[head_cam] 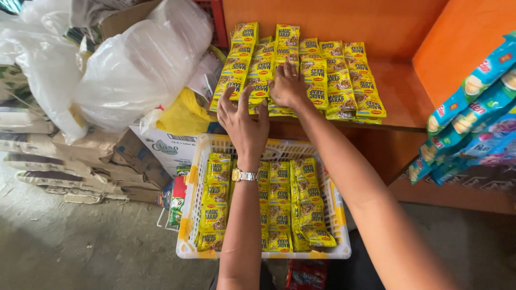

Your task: Arranging and counting seasoning packets from a plastic basket onto a shelf.

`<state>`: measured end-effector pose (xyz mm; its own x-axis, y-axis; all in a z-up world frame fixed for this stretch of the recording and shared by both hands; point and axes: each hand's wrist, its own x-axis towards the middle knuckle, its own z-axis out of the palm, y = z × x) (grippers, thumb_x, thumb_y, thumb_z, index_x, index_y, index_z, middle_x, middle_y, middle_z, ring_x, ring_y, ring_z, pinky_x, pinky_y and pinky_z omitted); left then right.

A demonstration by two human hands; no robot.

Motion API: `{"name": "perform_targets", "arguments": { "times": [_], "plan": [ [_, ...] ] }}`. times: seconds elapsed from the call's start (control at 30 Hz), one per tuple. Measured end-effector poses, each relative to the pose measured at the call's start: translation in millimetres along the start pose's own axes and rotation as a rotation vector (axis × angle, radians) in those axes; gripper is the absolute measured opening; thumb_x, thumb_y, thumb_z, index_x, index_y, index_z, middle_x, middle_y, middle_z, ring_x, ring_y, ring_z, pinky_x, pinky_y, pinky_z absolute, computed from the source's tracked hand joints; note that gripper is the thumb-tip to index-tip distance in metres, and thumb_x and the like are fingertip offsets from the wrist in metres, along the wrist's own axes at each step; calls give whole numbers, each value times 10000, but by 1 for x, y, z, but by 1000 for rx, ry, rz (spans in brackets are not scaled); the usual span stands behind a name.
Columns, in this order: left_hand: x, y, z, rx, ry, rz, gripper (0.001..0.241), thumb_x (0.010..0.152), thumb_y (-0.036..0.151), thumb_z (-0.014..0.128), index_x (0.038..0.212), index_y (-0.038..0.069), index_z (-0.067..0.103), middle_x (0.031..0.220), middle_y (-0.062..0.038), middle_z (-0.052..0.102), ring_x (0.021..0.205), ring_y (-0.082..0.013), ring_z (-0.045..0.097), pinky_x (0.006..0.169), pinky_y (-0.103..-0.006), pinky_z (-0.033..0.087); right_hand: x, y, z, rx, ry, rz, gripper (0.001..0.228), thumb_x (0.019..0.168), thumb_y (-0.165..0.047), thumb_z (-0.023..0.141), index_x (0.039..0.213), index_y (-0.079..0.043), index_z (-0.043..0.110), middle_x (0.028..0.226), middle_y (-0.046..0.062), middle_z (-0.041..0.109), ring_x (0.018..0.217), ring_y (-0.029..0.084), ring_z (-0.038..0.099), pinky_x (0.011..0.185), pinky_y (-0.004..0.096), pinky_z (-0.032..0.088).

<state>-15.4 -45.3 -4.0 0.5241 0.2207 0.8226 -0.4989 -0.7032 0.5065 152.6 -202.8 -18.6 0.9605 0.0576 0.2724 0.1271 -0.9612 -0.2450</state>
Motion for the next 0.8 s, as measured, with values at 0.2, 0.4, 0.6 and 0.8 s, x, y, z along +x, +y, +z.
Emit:
{"name": "perform_targets", "arguments": {
  "times": [0.2,0.4,0.6,0.8],
  "plan": [
    [-12,9,-27,-37,-43,-13,437,867,245,757,1281,159,643,1364,-184,520,1316,-401,464,1114,-526,356,-9,3,-6,44,80,-38,650,1041,-452,413,1481,26,421,1622,262,262,1517,418,205,1221,568,149],
    [-53,-10,-36,-56,-281,-64,308,887,202,752,1180,115,715,1192,-145,631,1148,-347,584,977,-466,462,-97,-6,-40,152,388,-363,429,1011,-322,600,1282,0,680,1377,179,577,1314,346,483,1129,540,326],
    [-121,-58,28,-557,-588,-336,204,882,98,694,1078,57,728,975,-84,790,903,-194,780,774,-318,614,-205,-2,-20,485,434,-454,176,972,-162,659,1044,-56,780,1040,105,700,1008,295,638,944,437,507],
    [-191,-60,75,-396,-836,-385,213,869,181,692,1025,50,752,941,-155,785,871,-286,774,769,-375,600,-240,56,70,551,144,-289,193,885,-150,663,1001,-45,776,934,137,736,882,307,704,822,406,556]
  ]
}}
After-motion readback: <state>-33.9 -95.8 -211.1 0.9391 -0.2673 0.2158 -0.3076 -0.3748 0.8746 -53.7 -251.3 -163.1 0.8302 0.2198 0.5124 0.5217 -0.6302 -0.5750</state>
